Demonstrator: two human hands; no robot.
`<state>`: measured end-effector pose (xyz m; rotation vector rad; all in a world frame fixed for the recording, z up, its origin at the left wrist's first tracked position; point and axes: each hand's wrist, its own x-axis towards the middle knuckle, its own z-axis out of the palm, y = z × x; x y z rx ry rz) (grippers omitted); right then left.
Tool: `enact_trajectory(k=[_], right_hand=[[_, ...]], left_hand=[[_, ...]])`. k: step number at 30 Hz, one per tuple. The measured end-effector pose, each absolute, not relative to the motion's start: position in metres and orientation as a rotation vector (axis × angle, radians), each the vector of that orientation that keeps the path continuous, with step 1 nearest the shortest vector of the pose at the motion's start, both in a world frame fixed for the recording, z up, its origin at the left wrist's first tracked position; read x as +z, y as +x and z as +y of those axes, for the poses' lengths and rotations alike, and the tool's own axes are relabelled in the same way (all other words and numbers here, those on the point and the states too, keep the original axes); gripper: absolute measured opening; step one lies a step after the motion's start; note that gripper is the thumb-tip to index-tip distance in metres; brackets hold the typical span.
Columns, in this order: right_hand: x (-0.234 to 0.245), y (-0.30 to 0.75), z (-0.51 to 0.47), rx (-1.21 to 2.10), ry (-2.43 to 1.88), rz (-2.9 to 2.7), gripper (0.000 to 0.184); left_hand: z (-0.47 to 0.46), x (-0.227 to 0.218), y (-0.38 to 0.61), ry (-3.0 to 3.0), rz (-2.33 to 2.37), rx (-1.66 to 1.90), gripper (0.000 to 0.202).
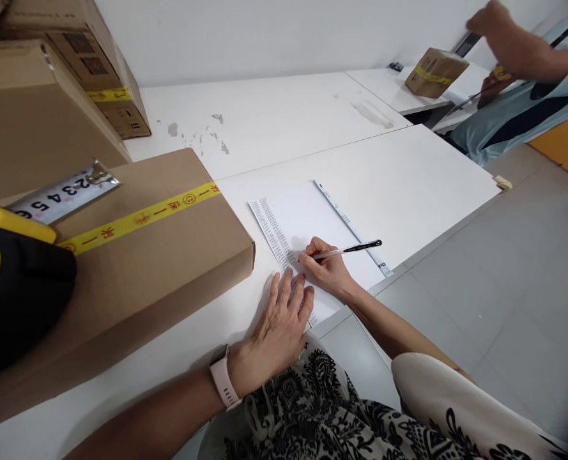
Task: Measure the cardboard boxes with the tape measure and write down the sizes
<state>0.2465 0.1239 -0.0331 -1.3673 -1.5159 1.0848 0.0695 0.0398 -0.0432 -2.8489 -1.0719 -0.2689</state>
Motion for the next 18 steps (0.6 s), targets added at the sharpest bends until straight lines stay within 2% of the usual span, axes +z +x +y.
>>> enact_trajectory(k=[18], right_hand=[[-0.0289, 0.2446, 0.1244, 1.085, -1.364, -1.527, 0.027]], left_hand=[[0.0397, -0.0416, 0.0698, -2.844, -1.081, -0.24, 0.079]])
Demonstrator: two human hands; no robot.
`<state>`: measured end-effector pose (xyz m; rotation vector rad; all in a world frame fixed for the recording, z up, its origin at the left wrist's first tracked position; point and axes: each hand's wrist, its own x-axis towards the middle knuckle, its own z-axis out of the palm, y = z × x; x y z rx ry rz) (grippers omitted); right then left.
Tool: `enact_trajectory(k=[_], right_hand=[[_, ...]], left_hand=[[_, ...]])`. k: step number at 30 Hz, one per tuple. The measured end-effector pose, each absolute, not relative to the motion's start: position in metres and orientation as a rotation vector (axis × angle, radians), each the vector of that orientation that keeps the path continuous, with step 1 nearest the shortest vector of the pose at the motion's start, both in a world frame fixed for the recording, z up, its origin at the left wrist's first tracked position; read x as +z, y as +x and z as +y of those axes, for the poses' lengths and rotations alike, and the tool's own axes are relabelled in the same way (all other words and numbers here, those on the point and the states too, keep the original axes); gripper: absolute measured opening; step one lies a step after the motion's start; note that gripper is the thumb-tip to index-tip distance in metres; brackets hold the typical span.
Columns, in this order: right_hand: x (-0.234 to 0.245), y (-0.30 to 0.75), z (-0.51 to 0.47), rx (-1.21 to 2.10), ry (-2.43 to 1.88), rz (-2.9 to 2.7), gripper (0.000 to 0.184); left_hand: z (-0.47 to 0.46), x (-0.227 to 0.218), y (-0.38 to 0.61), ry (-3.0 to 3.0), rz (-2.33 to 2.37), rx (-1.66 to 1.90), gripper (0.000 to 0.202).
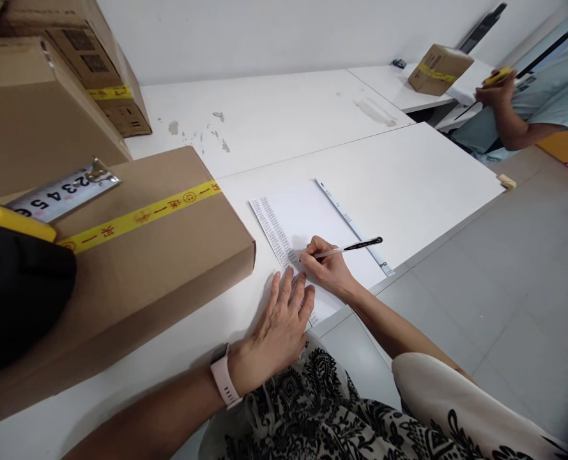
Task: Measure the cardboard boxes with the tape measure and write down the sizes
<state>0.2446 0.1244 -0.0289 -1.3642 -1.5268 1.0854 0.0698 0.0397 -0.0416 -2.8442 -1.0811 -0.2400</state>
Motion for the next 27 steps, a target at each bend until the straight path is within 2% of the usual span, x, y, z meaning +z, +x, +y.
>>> enact_trajectory(k=[10, 21, 27], right_hand=[[-0.0315, 0.2455, 0.1246, 1.056, -1.38, -1.523, 0.027], [-0.029, 0.2443, 0.1252, 1.051, -1.377, -1.504, 0.028], [-0.0296, 0.245, 0.1252, 1.054, -1.378, -1.519, 0.026]], left_hand=[[0.04, -0.0403, 0.0696, -2.865, -1.087, -0.236, 0.084], [0.0399, -0.04, 0.0692, -2.869, -1.09, -0.213, 0.079], [0.0394, -0.0434, 0.0685, -2.866, -1.079, -0.22, 0.085]])
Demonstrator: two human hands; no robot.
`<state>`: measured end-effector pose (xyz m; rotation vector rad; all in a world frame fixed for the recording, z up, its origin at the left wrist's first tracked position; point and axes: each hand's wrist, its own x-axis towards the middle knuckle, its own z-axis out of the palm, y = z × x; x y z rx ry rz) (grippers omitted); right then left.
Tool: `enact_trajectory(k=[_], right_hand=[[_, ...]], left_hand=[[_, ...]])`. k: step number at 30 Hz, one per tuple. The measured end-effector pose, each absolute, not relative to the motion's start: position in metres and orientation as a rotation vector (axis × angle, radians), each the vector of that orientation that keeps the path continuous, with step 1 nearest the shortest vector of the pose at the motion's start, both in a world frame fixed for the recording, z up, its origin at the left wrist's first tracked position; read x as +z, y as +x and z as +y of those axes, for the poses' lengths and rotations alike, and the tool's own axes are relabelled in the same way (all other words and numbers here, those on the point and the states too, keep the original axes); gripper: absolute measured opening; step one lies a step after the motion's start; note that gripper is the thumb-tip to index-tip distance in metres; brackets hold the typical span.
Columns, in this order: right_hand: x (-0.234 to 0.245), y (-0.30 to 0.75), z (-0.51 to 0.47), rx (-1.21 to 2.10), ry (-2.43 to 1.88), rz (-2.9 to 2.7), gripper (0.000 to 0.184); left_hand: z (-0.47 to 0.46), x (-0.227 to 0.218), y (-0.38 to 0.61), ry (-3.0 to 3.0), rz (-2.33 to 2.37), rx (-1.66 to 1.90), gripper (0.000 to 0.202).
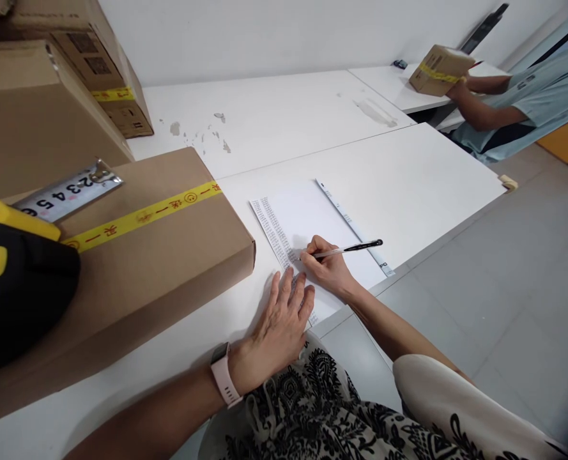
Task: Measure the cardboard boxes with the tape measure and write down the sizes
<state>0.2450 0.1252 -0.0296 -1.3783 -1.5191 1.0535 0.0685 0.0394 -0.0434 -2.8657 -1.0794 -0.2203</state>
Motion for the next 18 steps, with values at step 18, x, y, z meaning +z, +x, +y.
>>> enact_trajectory(k=[18], right_hand=[[-0.0318, 0.2459, 0.1251, 1.016, -1.376, -1.529, 0.026]], left_hand=[[0.0395, -0.0435, 0.0688, -2.854, -1.066, -0.26, 0.078]])
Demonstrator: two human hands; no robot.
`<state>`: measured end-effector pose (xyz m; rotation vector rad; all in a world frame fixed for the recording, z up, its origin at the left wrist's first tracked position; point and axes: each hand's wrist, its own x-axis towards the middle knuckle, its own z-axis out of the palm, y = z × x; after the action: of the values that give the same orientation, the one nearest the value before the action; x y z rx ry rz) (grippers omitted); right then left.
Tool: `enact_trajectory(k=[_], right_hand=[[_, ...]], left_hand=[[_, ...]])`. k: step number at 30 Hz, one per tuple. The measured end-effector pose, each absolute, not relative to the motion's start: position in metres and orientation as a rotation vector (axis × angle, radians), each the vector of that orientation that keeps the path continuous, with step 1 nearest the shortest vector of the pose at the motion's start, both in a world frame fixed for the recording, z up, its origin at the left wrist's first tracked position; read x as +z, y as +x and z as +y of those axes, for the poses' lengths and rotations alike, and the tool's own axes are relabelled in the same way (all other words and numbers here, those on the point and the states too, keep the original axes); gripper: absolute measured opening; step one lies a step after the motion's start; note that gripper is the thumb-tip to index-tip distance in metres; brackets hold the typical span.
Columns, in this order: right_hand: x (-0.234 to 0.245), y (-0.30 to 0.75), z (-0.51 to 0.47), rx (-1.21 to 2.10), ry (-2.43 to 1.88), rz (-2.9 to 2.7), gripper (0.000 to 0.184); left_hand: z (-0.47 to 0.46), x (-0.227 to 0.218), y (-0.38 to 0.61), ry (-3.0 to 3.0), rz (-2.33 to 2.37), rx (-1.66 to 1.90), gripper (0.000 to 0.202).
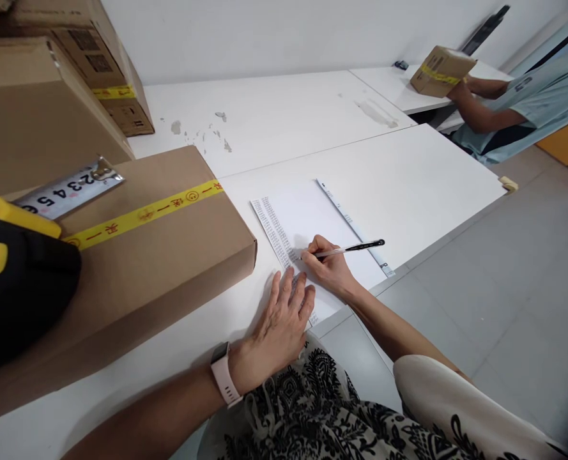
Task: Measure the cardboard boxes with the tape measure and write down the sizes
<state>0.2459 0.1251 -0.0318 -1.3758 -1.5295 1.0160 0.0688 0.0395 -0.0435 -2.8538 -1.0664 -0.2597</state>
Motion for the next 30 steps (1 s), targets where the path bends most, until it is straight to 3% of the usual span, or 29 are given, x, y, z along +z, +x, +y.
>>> enact_trajectory(k=[30], right_hand=[[-0.0325, 0.2468, 0.1261, 1.026, -1.364, -1.499, 0.025]], left_hand=[[0.0401, -0.0431, 0.0685, -2.862, -1.076, -0.216, 0.076]])
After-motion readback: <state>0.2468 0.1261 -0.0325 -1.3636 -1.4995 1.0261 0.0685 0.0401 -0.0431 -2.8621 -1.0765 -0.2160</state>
